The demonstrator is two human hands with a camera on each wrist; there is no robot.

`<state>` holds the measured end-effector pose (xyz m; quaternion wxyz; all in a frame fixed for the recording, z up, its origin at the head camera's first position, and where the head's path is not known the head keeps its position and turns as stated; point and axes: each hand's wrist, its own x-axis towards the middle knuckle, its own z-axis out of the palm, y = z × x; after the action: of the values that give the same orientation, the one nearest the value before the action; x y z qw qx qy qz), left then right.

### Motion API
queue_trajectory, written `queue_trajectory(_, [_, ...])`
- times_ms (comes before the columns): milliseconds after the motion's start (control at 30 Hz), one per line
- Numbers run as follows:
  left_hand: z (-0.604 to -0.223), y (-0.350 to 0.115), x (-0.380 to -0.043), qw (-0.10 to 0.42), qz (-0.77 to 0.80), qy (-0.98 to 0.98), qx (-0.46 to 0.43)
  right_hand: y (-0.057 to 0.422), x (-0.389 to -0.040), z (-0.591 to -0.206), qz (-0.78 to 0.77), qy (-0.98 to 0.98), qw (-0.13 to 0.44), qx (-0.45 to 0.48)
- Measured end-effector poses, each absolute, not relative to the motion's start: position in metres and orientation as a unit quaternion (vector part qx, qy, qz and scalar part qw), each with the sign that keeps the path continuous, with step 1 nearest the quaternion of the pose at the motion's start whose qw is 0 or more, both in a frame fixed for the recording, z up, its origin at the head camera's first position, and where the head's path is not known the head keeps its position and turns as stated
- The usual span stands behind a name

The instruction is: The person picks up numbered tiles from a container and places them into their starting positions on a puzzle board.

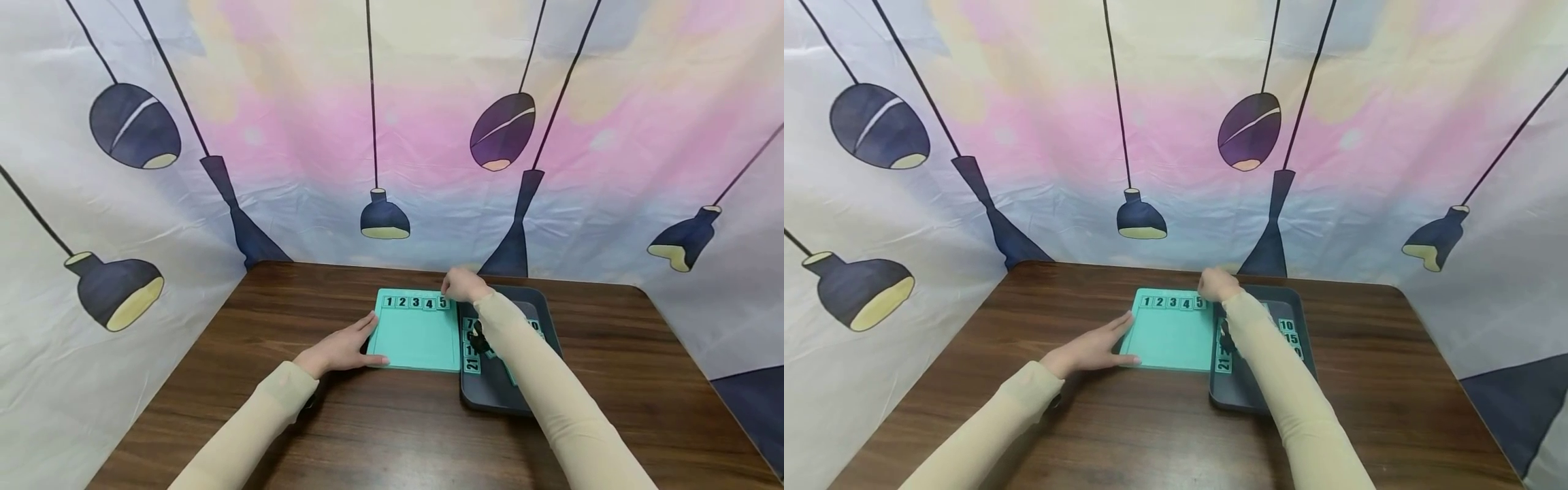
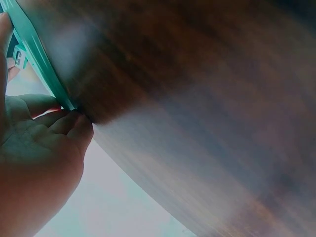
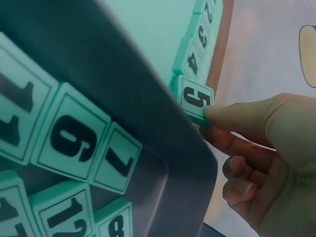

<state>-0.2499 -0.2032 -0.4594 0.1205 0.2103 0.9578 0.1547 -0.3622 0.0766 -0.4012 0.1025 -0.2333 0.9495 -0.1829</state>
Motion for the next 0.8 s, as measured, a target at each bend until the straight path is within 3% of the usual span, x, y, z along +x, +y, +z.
queue_trajectory(800, [-0.459, -0.201, -0.251, 0.126, 0.156, 0.957, 0.209, 0.078, -0.365, -0.423, -0.132, 0.962, 0.12, -0.209])
